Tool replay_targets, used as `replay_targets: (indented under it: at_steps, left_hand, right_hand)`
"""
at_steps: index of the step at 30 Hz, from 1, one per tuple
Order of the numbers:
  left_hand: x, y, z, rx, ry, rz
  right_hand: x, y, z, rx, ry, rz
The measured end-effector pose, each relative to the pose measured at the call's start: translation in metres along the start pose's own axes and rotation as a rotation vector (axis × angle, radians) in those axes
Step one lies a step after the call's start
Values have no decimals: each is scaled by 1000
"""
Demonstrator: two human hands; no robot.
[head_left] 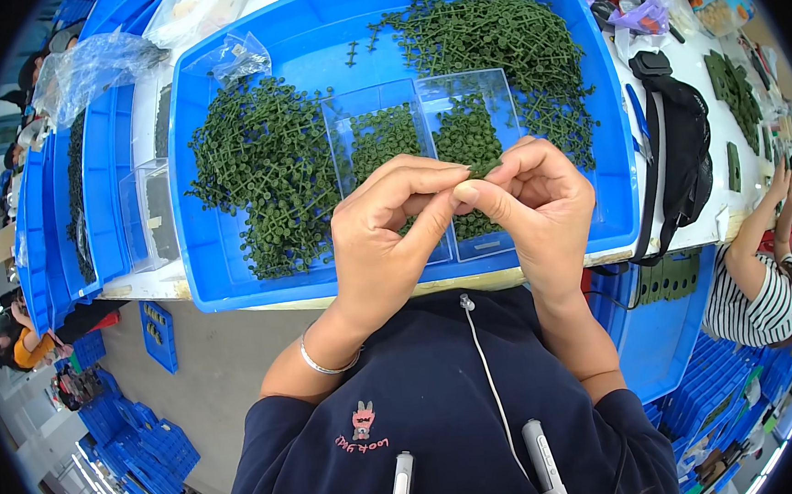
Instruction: The person detaches plastic parts from sprues by hand, sorting the detached pieces into clear containers and setting the empty sprues in a blue tray.
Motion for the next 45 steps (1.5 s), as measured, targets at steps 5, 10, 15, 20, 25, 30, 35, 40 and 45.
replay_targets:
  at_steps: [5,10,15,20,25,30,35,40,45]
  left_hand:
    - [0,-8,-5,52,-37,60]
    - [-2,-8,-5,77,-72,91]
    - [-4,-10,-19,142,-206,139]
    - [-11,-15,-20,115,-190,164]
    - [-14,-11,-23,134,-247,119]
    - [-11,7,-29,112,-325,20]
    - [-6,6,-23,67,-306,11]
    - [2,-8,-3,-92,-235,-39]
    - [-4,-42,21,-181,-154,66]
  right_hand:
    - [0,0,-5,-24,55,12]
    - [0,2,-3,-26,46,-14]
    - [0,-4,1,90,8,-1]
    - [-1,-14,0,301,-59,9]
    - [-4,-16,-2,189,-102,36]
    - [-13,-7,-11,103,-101,-88]
    - [-22,-20,-12,144,-73,-55]
    - [-46,-81,-33,345,-137,170]
    - [-69,-119,-38,776,-153,196]
Point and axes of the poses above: each hand's wrist, its own x-axis away from the middle knuckle, its own y-axis out of the palm, z = x × y, the point moved 10 cm from there along -x, towards the middle knuckle, and after that the axes turned 13 degrees about x, right-handed, at the moved point
